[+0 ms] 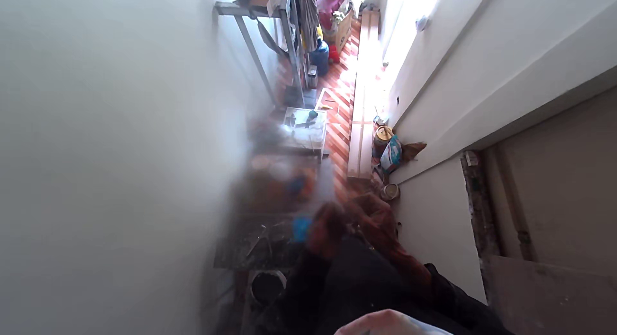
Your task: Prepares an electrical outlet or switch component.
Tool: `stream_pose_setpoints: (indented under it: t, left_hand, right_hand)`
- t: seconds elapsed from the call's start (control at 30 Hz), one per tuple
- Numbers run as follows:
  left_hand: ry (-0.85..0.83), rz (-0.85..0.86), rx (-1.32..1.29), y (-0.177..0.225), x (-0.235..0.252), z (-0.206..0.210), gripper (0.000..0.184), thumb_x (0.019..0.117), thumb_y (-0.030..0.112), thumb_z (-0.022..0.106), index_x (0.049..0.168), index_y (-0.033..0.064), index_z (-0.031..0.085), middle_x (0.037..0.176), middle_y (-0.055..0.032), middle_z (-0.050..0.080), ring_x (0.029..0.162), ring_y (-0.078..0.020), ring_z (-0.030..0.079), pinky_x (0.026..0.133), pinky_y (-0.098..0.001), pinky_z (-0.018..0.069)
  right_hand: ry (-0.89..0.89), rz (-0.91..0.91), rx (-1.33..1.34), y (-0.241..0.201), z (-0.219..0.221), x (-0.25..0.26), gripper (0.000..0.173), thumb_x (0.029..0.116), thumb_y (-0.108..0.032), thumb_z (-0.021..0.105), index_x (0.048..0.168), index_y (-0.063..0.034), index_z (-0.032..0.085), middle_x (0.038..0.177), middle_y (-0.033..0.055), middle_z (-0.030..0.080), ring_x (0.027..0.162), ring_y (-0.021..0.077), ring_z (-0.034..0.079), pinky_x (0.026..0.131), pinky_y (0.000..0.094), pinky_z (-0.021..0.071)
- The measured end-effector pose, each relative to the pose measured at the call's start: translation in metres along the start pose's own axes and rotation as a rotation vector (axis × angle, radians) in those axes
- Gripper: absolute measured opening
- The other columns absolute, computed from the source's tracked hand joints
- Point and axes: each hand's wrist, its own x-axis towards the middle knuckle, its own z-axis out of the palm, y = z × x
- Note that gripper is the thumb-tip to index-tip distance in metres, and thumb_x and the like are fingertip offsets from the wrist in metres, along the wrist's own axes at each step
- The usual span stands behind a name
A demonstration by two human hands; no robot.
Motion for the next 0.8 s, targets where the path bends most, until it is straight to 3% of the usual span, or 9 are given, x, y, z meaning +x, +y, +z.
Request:
stream_pose_setpoints:
  t: [0.3,0.8]
  left_hand:
    - [0.031,0.029,0.011,-0.0039,-0.0013,0.0013,0.017,0.1091,0.011,0.043,0.12,0.0065,0.056,0.085,-0.0093,0.069,0.066,-0.0165,0.068,0.059,-0.0296,0.0595]
    - [0.01,0.103,0.008,-0.006,-0.0039,0.0032,0.016,0.1079,0.007,0.045,0.114,0.0048,0.059,0.084,-0.0089,0.069,0.067,-0.0166,0.068,0.061,-0.0306,0.0602]
  right_hand:
    - [0.008,-0.015,-0.028,0.0028,0.0004,-0.0001,0.009,0.0938,-0.008,0.068,0.098,0.0004,0.067,0.076,0.0027,0.07,0.062,0.0099,0.067,0.058,0.026,0.0591]
    - [0.002,-0.019,-0.06,0.0015,-0.0007,0.001,0.009,0.0935,-0.01,0.068,0.096,-0.0013,0.067,0.074,0.0015,0.069,0.061,0.0089,0.066,0.058,0.0254,0.0574]
